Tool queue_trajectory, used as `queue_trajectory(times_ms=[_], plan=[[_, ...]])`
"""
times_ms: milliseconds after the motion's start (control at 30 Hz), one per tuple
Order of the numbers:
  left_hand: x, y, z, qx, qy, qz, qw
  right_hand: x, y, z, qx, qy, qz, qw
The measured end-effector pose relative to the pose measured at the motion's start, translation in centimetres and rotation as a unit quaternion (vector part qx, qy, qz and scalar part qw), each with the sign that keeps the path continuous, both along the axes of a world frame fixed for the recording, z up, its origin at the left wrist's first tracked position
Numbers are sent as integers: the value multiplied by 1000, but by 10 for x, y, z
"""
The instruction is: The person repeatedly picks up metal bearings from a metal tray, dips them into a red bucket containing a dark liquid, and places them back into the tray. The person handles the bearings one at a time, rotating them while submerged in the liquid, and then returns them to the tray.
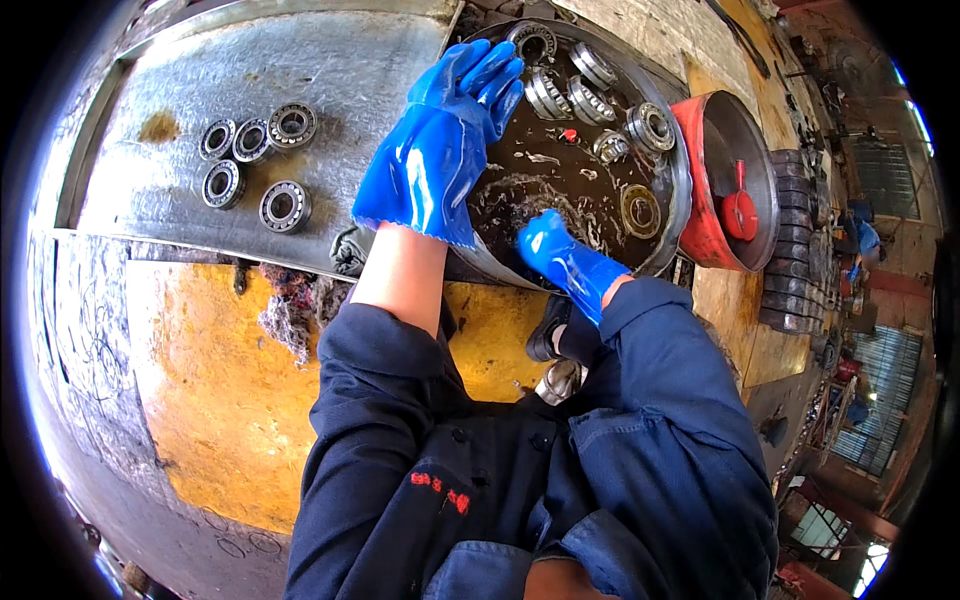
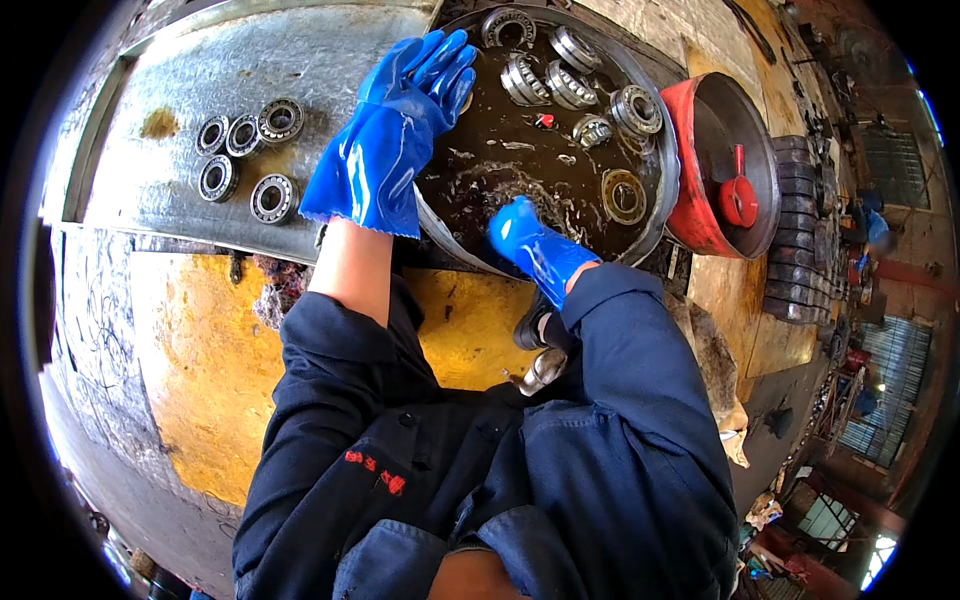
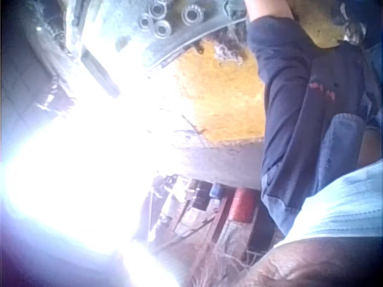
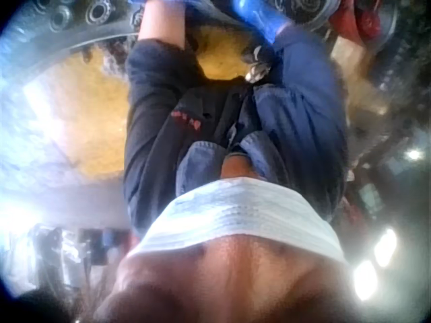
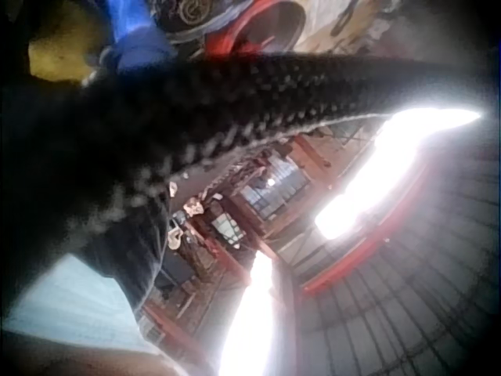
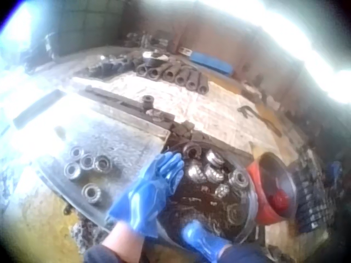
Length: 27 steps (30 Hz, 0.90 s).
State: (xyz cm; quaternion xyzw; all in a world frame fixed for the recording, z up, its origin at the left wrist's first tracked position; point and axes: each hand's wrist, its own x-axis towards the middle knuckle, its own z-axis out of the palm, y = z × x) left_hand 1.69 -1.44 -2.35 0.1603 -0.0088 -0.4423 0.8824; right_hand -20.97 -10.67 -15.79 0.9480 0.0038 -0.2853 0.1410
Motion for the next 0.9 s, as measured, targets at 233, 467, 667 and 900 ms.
queue_trajectory(times_ms=[233,467,667,900], plan=[[-16,-5,4,22,-32,-9,999,-11,-55,100,169,-78,-438,880],[-43,-12,3,78,-131,-66,986,-64,-67,148,373,-333,-565,657],[-66,-14,-13,112,-168,-146,968,-75,-66,138,543,-435,-592,406],[-101,-21,-22,133,-188,-213,950,-75,-71,147,503,-486,-590,404]])
